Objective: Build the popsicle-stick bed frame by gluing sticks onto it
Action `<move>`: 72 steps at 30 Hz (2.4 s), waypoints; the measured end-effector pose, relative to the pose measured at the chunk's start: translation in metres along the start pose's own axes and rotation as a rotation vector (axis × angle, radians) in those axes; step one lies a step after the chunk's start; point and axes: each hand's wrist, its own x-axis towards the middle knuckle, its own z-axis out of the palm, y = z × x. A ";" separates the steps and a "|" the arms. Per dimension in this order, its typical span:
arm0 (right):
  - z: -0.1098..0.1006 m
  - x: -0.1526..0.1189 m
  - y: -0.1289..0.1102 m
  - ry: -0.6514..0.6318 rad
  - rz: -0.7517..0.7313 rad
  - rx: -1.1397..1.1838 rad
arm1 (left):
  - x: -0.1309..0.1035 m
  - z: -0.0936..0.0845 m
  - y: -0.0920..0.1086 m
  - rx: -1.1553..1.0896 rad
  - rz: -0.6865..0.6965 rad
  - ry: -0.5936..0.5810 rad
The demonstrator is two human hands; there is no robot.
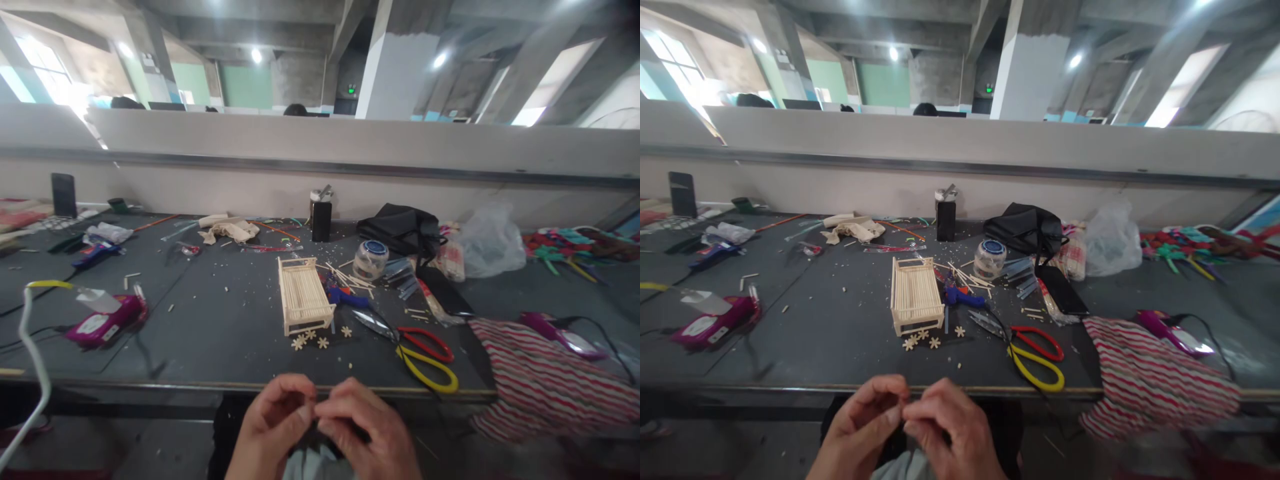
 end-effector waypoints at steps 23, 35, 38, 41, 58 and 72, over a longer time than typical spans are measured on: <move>-0.004 0.204 0.118 0.116 0.284 -0.669 | 0.275 -0.053 0.051 0.340 0.290 -0.041; -0.013 0.189 0.101 0.185 0.097 -0.372 | 0.268 -0.050 0.052 0.413 0.264 -0.091; -0.020 0.180 0.083 0.210 0.069 -0.216 | 0.268 -0.050 0.052 0.437 0.264 -0.086; -0.021 0.181 0.080 0.212 0.071 -0.133 | 0.265 -0.046 0.053 0.414 0.295 -0.110; -0.029 0.206 0.066 0.479 0.012 0.110 | 0.241 -0.016 0.048 0.244 0.287 -0.390; -0.066 0.223 0.080 0.174 0.304 0.088 | 0.238 -0.009 0.036 0.346 0.296 -0.318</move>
